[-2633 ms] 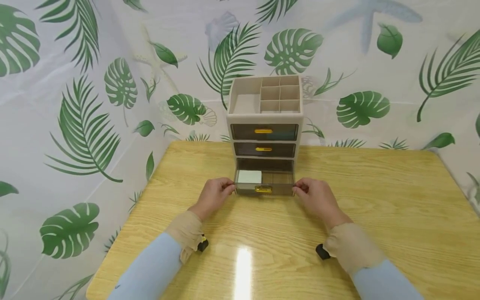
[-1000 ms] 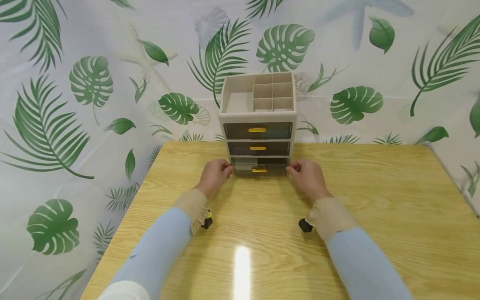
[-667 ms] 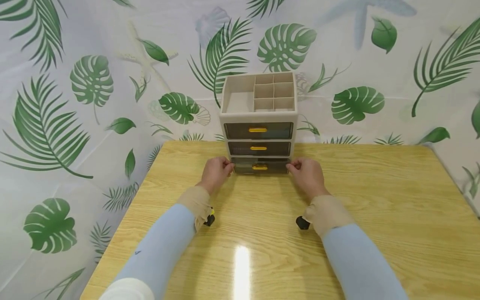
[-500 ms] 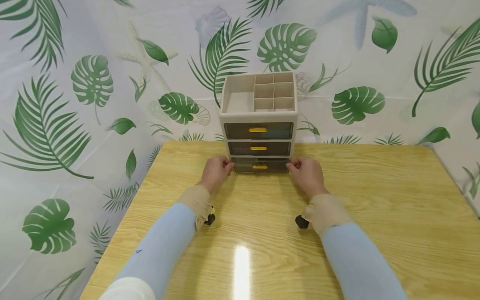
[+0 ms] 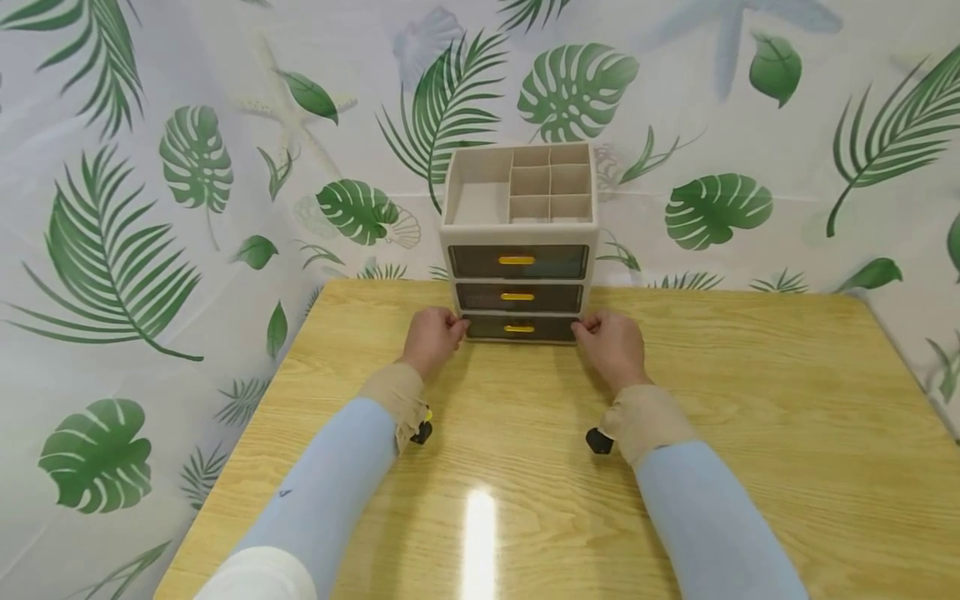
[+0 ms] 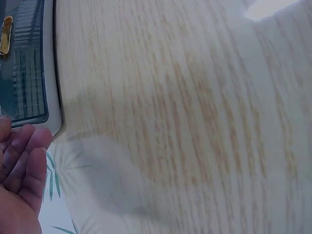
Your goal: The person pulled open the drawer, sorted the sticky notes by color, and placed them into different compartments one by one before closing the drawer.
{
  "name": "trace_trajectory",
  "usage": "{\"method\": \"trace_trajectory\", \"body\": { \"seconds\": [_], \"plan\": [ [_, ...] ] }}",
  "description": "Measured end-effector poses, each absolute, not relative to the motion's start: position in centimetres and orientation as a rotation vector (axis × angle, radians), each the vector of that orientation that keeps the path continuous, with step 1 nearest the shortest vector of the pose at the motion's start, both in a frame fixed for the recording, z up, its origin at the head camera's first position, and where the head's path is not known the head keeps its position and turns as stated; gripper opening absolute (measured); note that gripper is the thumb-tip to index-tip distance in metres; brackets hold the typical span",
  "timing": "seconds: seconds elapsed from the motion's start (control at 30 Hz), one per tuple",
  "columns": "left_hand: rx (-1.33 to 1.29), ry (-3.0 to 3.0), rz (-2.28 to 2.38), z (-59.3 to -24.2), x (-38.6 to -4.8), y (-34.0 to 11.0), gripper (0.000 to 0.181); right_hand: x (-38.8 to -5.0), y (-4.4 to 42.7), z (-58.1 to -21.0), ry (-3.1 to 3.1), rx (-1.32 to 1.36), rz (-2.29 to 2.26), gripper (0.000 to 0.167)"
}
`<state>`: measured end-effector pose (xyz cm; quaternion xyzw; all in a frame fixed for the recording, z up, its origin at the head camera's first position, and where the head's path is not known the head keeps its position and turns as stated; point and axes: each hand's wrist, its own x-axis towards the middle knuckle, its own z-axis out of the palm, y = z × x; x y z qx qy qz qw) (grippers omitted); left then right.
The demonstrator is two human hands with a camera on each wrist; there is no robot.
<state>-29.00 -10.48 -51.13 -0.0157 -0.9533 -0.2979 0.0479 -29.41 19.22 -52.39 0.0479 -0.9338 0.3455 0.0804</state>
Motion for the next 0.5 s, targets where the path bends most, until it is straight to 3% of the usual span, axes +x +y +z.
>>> {"method": "trace_trajectory", "body": {
  "seconds": [0.33,0.5],
  "plan": [
    [0.055,-2.941,-0.694,-51.6,-29.1,-10.2,0.044,-29.3,19.3,-52.5,-2.787,0.140,1.069,0.025],
    [-0.072,-2.987,-0.673,-51.9,-28.0,-10.5,0.041,-28.5,21.0,-53.0,-2.833,0.193,1.037,0.027]
  ]
}}
